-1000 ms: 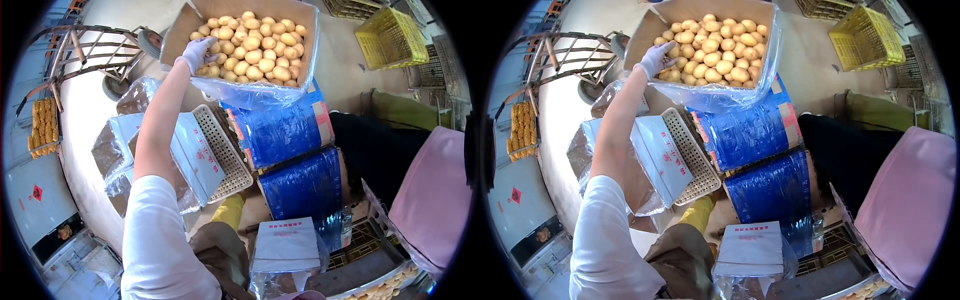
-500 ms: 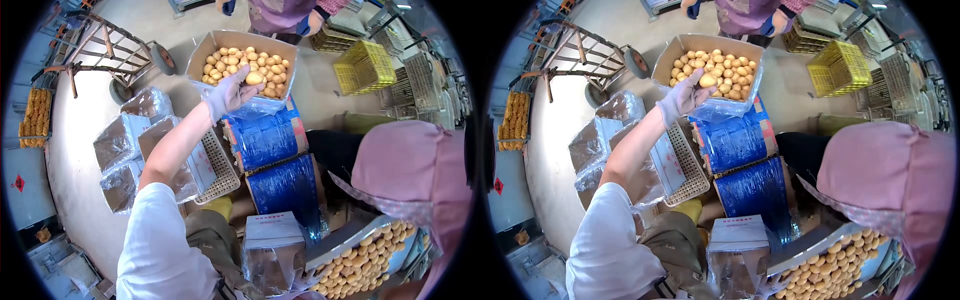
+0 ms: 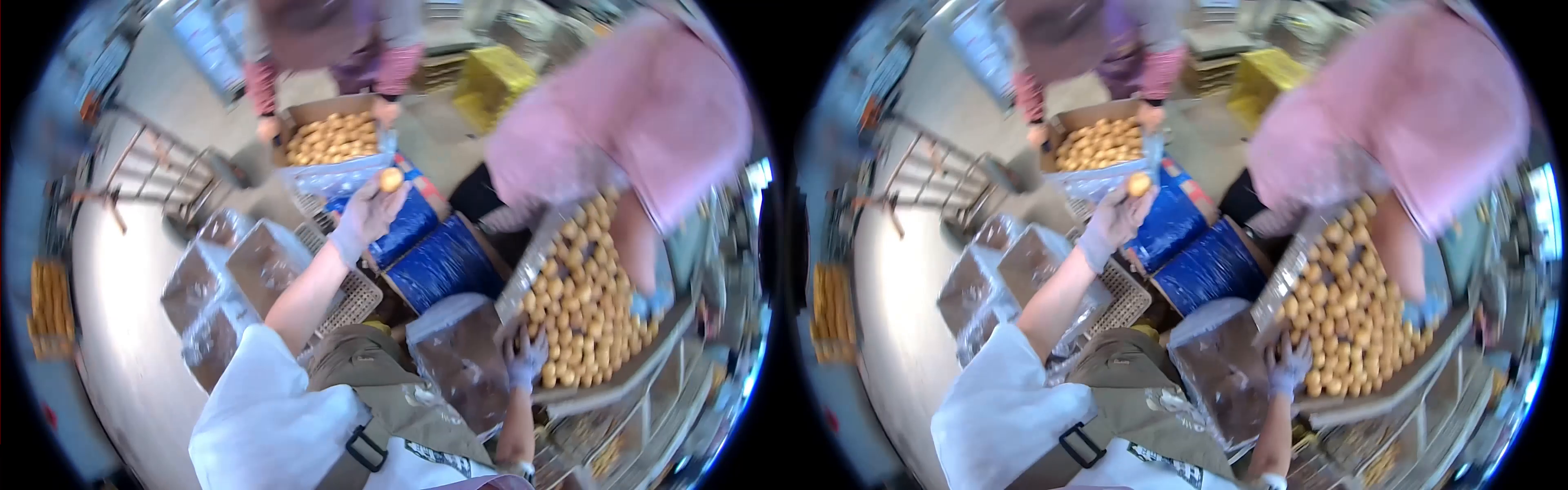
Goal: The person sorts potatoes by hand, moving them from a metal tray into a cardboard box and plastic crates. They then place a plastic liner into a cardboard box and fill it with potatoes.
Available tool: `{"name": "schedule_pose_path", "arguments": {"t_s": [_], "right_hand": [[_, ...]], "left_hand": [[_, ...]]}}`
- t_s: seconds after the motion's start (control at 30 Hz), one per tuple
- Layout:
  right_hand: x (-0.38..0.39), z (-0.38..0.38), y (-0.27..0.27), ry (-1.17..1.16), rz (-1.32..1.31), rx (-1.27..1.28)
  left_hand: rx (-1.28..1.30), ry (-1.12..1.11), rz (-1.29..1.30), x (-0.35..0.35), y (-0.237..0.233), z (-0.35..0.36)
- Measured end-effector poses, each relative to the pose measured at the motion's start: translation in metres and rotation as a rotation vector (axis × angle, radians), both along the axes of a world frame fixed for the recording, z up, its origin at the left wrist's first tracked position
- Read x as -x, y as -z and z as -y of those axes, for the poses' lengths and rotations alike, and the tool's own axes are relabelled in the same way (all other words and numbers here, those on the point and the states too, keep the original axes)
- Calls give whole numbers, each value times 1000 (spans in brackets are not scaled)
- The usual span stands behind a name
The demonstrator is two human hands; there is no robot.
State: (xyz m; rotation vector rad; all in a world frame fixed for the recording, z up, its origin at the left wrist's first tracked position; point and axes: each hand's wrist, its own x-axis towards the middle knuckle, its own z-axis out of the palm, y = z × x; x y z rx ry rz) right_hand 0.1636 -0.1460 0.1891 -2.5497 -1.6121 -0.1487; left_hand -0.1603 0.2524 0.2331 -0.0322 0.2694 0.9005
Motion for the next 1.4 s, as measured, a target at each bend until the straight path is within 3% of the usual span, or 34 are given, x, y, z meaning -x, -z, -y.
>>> {"name": "schedule_pose_path", "arguments": {"t_s": [0.03, 0.13, 0.17, 0.2, 0.23, 0.27, 0.33, 0.37, 0.43, 0.5, 0.57, 0.67, 0.73, 0.8, 0.87, 0.97, 1.07, 1.13, 1.17, 1.2, 1.23, 1.4], "right_hand": [[-3, 9, 9, 16, -35, -35], [-11, 23, 25, 2, -139, -154], [-13, 28, 38, -5, -118, -225], [-10, 30, 41, 12, -90, -331], [-8, 31, 47, 105, -264, -184], [-10, 33, 54, 56, -76, -249], [-8, 37, 35, 91, -77, -193], [-11, 36, 36, 92, -88, -165], [-8, 42, 24, 127, -112, -84], [-7, 46, 19, 138, -137, -52], [-8, 47, 17, 165, -180, 7], [-21, 47, 18, 163, -210, -19], [-16, 45, 19, 161, -254, -38], [-13, 46, 26, 153, -249, -68], [-13, 47, 31, 143, -206, -118], [-16, 49, 34, 137, -162, -128], [-21, 39, 48, 104, -162, -125], [-22, 38, 67, 78, -173, -284], [-23, 40, 60, 63, -177, -244], [-24, 38, 65, 46, -185, -248], [-23, 39, 53, 39, -192, -244], [-17, 32, 30, 71, -109, -224]], "left_hand": [[-36, 127, 153, -3, -14, 19], [-64, 217, 385, -26, -59, 63], [-254, 199, 380, -46, -100, 88], [-536, -162, -66, -56, -108, 96], [-615, -210, -137, -76, -151, 117], [-742, -353, -274, -95, -181, 132], [-1246, -673, -427, -136, -216, 156], [-1391, -688, -401, -158, -234, 193], [-1673, -471, -218, -199, -254, 300], [-1941, -77, -1, -225, -261, 419], [-2037, 281, 107, -237, -256, 494], [-1889, 621, -127, -223, -221, 508], [-2118, 572, -430, -206, -179, 475], [-1963, 712, -664, -172, -123, 434], [-1939, 892, -936, -129, -101, 404], [-1501, 1096, -1085, -60, -35, 351], [-1013, 1268, -1066, -47, 6, 326], [-601, 1326, -941, -78, 7, 335], [-450, 1320, -871, -91, 27, 334], [-453, 1328, -653, -93, 66, 326], [-208, 1298, -654, -107, 91, 328], [145, 1196, -634, -192, 84, 350]]}}
